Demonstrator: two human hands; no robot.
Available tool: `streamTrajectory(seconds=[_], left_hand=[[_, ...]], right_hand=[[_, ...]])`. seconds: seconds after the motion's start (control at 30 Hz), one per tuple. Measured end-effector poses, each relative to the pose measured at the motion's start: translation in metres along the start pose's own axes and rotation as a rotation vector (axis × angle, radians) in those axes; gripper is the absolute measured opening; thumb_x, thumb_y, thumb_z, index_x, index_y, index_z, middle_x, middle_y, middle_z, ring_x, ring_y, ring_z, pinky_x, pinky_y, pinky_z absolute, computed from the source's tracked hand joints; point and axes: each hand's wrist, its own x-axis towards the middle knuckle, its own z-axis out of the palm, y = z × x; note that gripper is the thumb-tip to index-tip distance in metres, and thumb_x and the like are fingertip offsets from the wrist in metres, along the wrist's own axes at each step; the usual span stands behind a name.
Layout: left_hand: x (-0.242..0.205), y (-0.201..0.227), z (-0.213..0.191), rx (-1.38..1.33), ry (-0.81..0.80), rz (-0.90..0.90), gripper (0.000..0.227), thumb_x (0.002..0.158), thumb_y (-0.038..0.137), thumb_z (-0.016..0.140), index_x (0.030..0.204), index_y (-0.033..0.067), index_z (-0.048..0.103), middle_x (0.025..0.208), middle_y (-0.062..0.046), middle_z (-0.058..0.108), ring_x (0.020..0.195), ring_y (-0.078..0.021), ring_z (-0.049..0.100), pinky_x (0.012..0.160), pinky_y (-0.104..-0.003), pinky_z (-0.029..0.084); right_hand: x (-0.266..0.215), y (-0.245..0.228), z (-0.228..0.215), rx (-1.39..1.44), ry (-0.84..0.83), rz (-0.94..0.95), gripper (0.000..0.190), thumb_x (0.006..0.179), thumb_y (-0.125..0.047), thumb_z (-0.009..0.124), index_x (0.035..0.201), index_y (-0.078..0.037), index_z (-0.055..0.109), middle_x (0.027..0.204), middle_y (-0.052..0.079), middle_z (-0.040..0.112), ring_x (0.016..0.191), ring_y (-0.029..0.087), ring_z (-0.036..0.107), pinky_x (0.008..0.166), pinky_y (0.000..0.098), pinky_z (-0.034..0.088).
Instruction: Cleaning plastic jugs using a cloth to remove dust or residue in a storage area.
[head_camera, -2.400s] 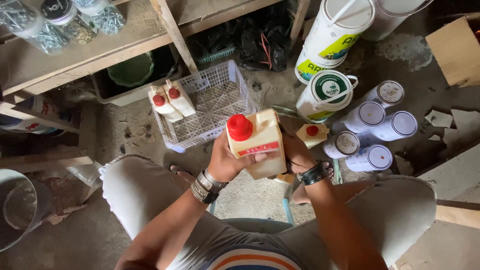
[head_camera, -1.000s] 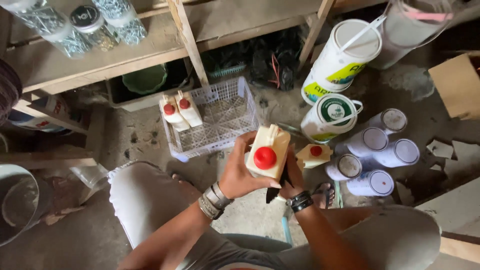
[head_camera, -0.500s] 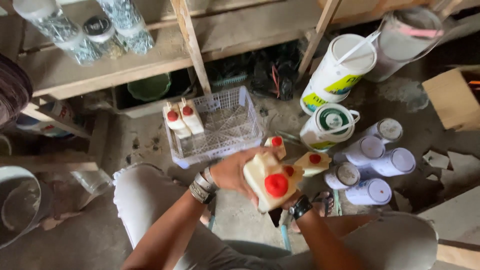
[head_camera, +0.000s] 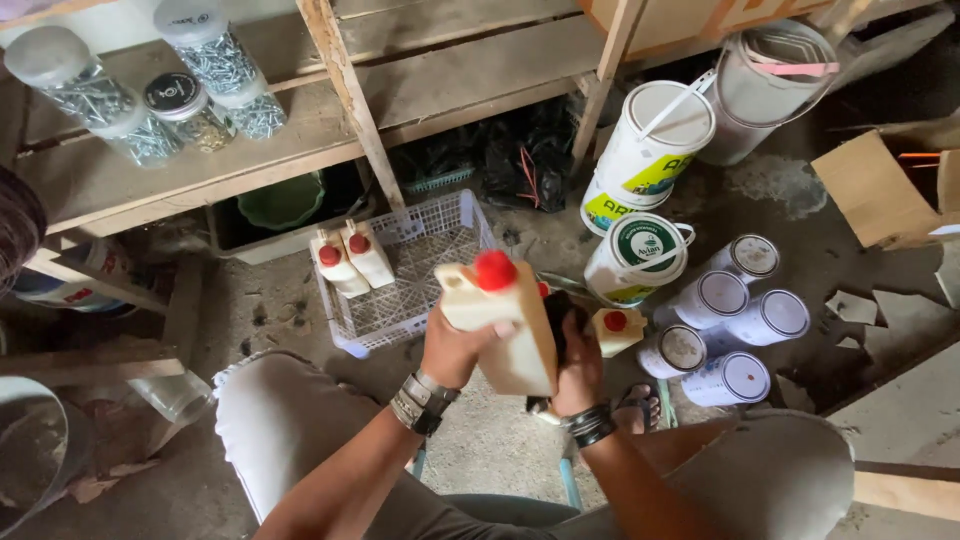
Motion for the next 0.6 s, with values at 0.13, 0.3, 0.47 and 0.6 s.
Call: streamTrajectory(seconds=[0.13, 0.3, 0.47, 0.6], left_hand=[[0.0, 0.035, 0.008, -0.02, 0.154, -0.016, 0.077, 0.058, 0.025, 0.1, 0.119, -0.0032, 0.062, 0.107, -0.015, 0.068, 0.099, -0.0228, 0.059, 0.092, -0.039, 0.051], [0.001, 0.038, 0.008, -0.101, 0.251, -0.037, 0.072, 0.057, 0.021, 0.1, 0.116, 0.002, 0.063, 0.103, -0.011, 0.069, 0.095, -0.0206, 0.062, 0.088, -0.04, 0.054], [0.002, 0.047, 0.005, -0.085, 0.269, -0.043, 0.075, 0.058, 0.023, 0.099, 0.119, -0.002, 0.063, 0.103, -0.016, 0.069, 0.098, -0.0219, 0.061, 0.085, -0.044, 0.055], [0.0, 0.047, 0.003, -0.024, 0.253, -0.045, 0.074, 0.061, 0.026, 0.098, 0.12, -0.0034, 0.063, 0.104, -0.017, 0.068, 0.099, -0.0228, 0.06, 0.085, -0.045, 0.056]], right_hand=[[-0.017, -0.017, 0.003, -0.034, 0.056, -0.04, 0.035, 0.107, -0.039, 0.051, 0.137, -0.025, 0.061, 0.136, 0.006, 0.066, 0.128, 0.027, 0.061, 0.107, 0.0408, 0.047], [-0.038, 0.024, 0.005, -0.062, -0.059, -0.52, 0.04, 0.101, -0.022, 0.058, 0.14, -0.014, 0.064, 0.132, 0.01, 0.065, 0.123, 0.028, 0.064, 0.104, 0.0384, 0.05], [-0.036, 0.005, 0.003, -0.189, -0.162, -0.788, 0.05, 0.097, -0.024, 0.062, 0.145, -0.011, 0.057, 0.13, 0.016, 0.058, 0.117, 0.038, 0.063, 0.099, 0.0465, 0.052], [-0.031, -0.048, 0.005, -0.145, -0.265, -0.838, 0.049, 0.102, -0.021, 0.054, 0.148, -0.007, 0.052, 0.138, 0.027, 0.054, 0.124, 0.051, 0.056, 0.099, 0.0546, 0.05]])
